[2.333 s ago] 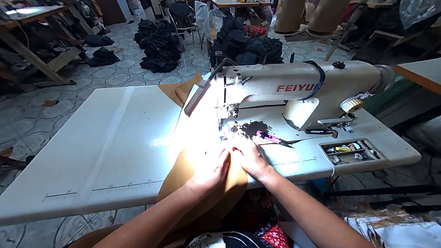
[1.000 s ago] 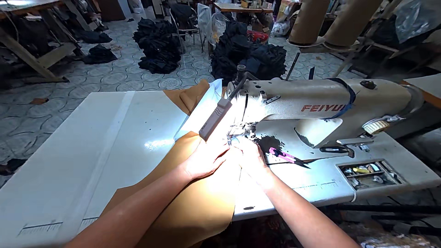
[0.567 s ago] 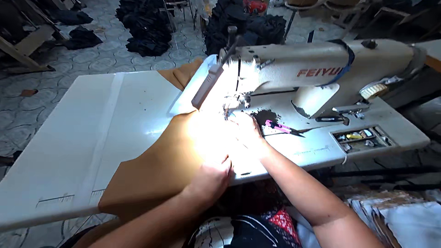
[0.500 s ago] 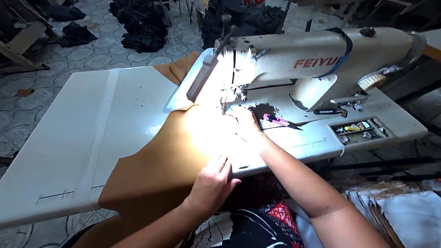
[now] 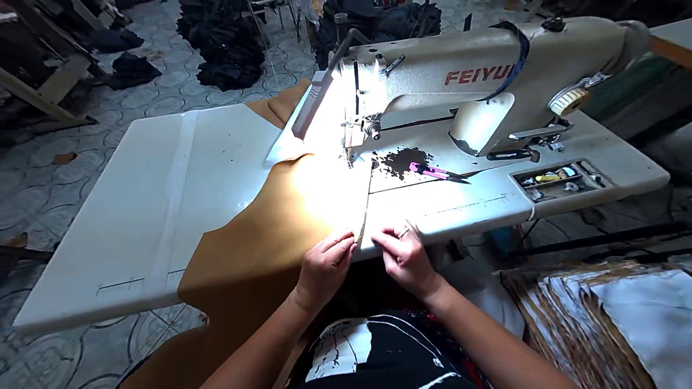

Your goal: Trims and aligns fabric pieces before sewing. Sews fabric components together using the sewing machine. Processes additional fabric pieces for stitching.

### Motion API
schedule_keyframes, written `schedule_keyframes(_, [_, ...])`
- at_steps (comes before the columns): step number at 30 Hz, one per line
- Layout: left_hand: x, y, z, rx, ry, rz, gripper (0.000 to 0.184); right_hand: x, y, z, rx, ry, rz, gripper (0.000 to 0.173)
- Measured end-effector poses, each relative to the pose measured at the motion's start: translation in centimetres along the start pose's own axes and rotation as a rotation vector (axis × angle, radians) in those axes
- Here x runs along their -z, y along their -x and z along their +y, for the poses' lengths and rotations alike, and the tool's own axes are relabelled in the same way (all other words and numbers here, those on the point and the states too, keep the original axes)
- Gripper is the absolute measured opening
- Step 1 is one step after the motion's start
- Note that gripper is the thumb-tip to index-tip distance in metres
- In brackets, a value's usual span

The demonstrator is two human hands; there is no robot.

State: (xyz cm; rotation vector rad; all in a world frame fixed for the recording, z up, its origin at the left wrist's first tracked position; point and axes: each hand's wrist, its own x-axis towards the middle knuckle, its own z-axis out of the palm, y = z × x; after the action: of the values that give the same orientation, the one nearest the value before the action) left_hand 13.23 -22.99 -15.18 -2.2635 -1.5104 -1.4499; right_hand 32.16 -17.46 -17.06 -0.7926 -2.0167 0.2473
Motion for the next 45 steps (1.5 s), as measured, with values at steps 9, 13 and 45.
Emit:
schedule_keyframes(9, [0.4, -0.4, 0.4, -0.06, -0.142, -0.038, 0.018, -0.4, 0.3, -1.4, 0.126, 0.134, -0.07, 0.032])
schedule_keyframes(13, [0.2, -0.6, 0.7, -0.06, -0.156, -0.115, 0.017, 0.0, 0.5, -1.0, 0.116, 0.085, -0.074, 0.033])
schedule_keyframes(45, [-1.1, -4.7, 0.2, 0.249, -0.278, -0.3, 0.032, 1.0, -7.2, 1.1, -0.018, 0.163, -0.37, 0.033])
